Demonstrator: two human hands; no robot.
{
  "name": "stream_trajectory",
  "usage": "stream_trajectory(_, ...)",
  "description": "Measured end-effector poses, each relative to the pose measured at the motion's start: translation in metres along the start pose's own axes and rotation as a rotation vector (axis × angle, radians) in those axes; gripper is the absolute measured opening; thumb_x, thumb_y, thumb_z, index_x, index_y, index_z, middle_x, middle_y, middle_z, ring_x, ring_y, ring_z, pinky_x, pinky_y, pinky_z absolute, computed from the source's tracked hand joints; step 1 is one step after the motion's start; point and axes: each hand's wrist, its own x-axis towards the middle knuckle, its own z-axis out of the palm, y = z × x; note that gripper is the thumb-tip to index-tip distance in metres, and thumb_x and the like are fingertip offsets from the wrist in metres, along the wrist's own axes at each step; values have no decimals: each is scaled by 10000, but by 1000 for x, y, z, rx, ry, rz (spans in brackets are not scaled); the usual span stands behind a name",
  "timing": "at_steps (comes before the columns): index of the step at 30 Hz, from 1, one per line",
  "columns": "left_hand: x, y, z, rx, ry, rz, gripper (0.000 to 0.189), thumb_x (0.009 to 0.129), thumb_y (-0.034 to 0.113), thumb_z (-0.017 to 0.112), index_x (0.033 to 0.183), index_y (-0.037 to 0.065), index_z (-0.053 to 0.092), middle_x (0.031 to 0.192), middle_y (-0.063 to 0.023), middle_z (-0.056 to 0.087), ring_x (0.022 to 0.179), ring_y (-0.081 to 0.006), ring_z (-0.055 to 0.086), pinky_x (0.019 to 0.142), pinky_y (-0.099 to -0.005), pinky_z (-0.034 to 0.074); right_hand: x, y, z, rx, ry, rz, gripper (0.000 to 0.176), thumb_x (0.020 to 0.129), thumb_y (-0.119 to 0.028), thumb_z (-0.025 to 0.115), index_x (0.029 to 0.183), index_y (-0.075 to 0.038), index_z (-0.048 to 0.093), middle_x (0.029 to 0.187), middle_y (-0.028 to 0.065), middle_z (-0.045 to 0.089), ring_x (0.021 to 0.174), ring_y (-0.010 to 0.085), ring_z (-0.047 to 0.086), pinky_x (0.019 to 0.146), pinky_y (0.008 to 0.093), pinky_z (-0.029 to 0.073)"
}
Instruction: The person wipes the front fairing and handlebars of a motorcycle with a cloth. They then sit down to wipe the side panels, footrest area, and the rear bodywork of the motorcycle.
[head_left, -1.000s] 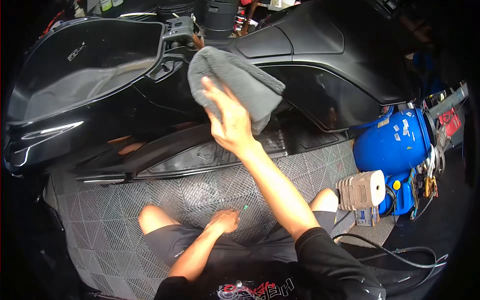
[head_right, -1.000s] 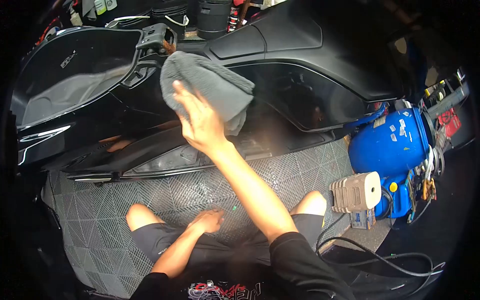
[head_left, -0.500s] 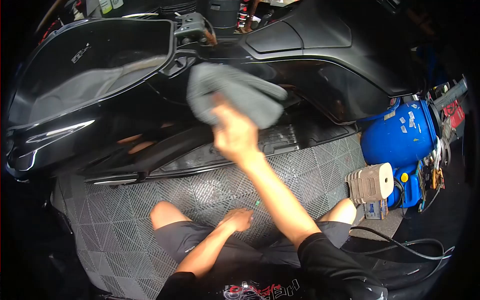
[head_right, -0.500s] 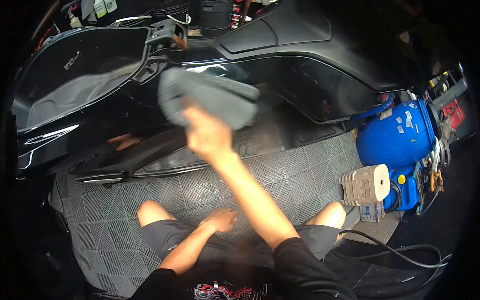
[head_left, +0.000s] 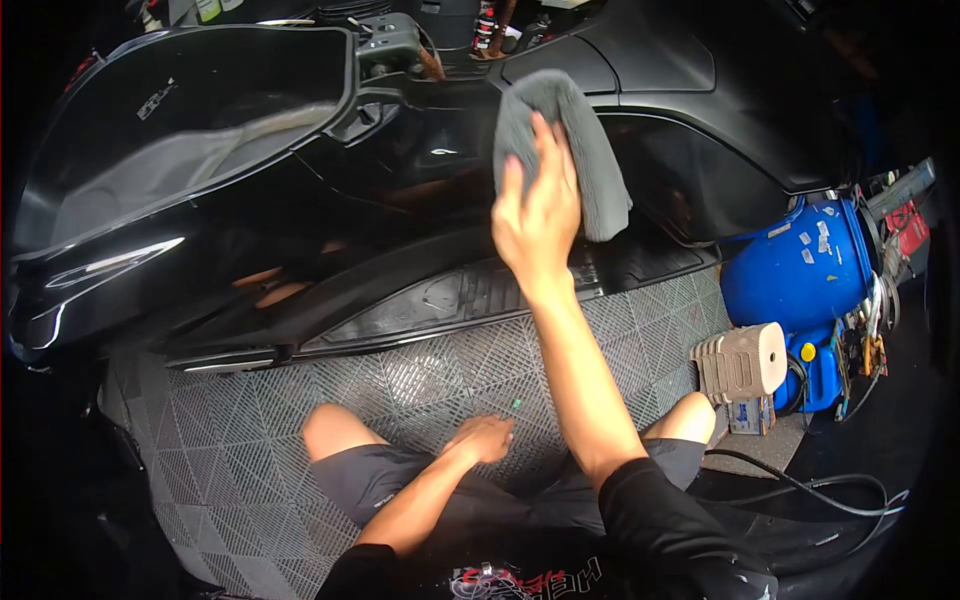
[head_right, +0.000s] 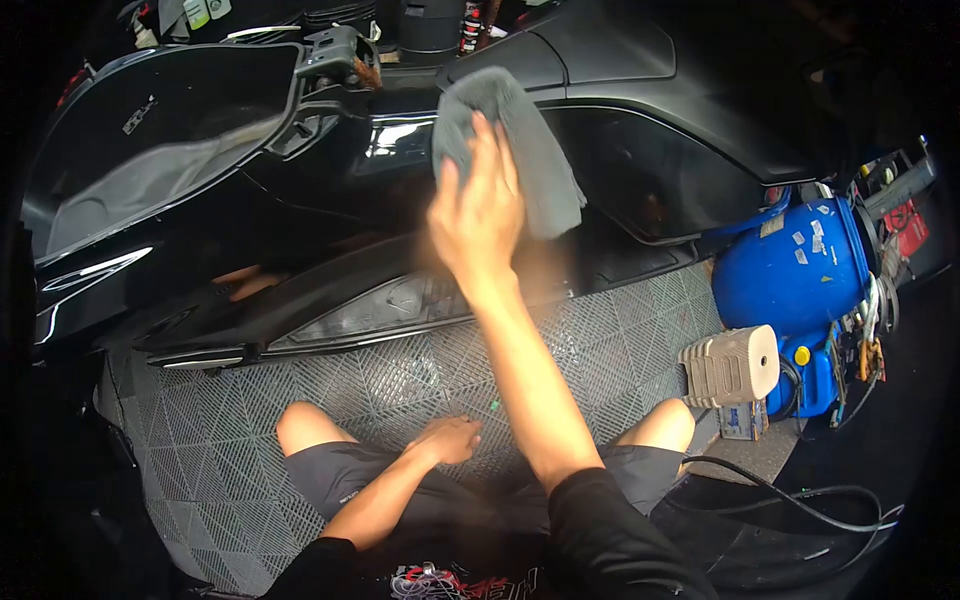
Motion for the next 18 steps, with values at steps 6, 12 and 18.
stream_trajectory(6,-1,12,-12,-17,-133,13,464,1045,289,479,1443,59,542,1450,-238,557,1355,-412,526,1122,-527,425,-21,-41,21,-83,-143,-266,554,911,-80,670,1437,17,525,1374,218,635,1401,385,510,1151,498,402)
stream_trajectory(12,3,5,-6,-5,-67,30,443,1044,291,482,1402,42,562,1389,-245,593,1322,-417,547,1109,-529,432,6,8,2,-177,8,-126,447,957,-119,611,1364,56,548,1391,264,608,1279,459,589,1033,529,488)
stream_trajectory(18,8,-3,12,8,23,98,355,1025,275,513,1283,55,619,1231,-242,667,1185,-427,629,1023,-546,480,-21,-44,26,-58,-109,-278,580,875,-49,688,1406,103,513,1392,267,600,1330,443,553,1088,478,471)
